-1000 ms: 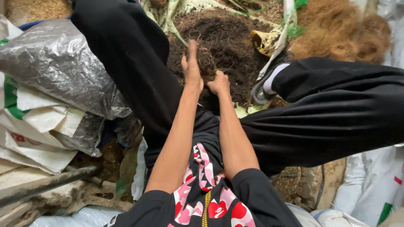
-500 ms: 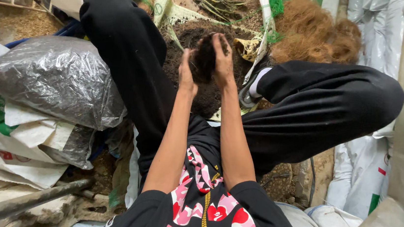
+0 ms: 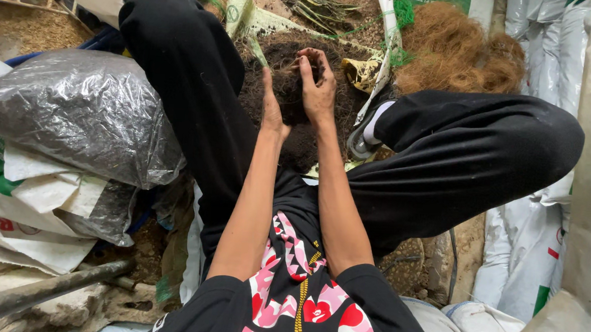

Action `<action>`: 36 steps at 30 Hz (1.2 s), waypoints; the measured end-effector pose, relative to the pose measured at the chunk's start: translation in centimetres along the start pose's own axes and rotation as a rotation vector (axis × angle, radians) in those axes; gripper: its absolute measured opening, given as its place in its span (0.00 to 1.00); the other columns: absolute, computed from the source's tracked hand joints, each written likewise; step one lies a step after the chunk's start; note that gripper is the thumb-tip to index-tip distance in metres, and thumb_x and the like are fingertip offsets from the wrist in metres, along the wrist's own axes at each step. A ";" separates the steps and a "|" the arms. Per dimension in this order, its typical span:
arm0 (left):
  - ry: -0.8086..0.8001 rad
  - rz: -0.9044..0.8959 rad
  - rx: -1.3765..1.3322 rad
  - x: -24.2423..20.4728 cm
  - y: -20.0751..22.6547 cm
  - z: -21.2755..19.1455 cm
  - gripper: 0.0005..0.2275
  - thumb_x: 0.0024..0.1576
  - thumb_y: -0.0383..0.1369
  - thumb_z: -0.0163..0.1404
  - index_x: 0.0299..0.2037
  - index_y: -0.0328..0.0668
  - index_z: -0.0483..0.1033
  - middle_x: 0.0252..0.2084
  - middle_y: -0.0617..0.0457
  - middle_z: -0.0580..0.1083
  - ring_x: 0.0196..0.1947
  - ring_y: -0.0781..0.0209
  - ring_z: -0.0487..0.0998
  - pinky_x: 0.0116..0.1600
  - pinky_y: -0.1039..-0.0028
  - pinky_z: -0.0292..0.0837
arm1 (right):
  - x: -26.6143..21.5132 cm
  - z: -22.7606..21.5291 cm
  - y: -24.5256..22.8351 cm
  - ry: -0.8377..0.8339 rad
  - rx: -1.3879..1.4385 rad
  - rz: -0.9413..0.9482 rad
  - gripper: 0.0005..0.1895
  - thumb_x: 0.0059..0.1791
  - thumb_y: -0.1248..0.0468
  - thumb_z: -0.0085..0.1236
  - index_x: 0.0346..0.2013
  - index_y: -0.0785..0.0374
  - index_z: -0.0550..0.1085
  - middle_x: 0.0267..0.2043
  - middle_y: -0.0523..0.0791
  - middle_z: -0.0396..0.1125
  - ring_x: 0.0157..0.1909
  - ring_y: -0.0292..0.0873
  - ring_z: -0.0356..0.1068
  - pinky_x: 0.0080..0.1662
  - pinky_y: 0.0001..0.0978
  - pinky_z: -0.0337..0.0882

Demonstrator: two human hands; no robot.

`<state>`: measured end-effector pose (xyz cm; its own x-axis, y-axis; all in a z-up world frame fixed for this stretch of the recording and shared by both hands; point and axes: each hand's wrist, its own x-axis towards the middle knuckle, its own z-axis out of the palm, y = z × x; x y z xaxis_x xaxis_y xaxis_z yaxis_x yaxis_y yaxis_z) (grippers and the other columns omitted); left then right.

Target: The person sits cross-legged on the floor and mixes soil with both hands inside a large open sack. They repeatedly scoop, turn, and break up the soil to blend it with fibrous material.

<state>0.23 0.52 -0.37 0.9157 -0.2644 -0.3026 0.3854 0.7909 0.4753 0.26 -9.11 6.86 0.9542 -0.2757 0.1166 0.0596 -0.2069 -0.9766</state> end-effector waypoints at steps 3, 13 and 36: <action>-0.013 0.011 0.103 -0.2 -0.3 0.0 0.39 0.48 0.68 0.53 0.58 0.42 0.71 0.51 0.47 0.71 0.55 0.48 0.74 0.60 0.49 0.74 | -0.5 1.4 0.8 0.061 -0.085 -0.055 0.15 0.58 0.50 0.43 0.46 0.54 0.74 0.46 0.42 0.71 0.47 0.39 0.72 0.50 0.36 0.76; 0.034 0.069 0.255 1.8 -1.6 -2.9 0.18 0.55 0.45 0.62 0.48 0.41 0.80 0.42 0.55 0.76 0.43 0.61 0.77 0.49 0.66 0.74 | -2.3 3.4 1.9 0.356 -0.530 -0.306 0.22 0.59 0.47 0.31 0.54 0.53 0.71 0.47 0.43 0.67 0.48 0.43 0.62 0.52 0.43 0.61; 0.272 0.185 0.108 1.7 -1.4 -2.4 0.22 0.47 0.37 0.70 0.47 0.34 0.78 0.43 0.45 0.75 0.39 0.52 0.77 0.44 0.59 0.75 | -6.4 2.9 21.8 -0.551 -0.672 0.309 0.27 0.46 0.53 0.58 0.59 0.54 0.68 0.54 0.49 0.69 0.54 0.48 0.68 0.54 0.46 0.71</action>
<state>1.00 0.31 -3.53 0.9130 0.0460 -0.4054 0.2391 0.7448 0.6230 -3.71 -9.12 -15.67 0.9145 0.0412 -0.4025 -0.2390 -0.7477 -0.6196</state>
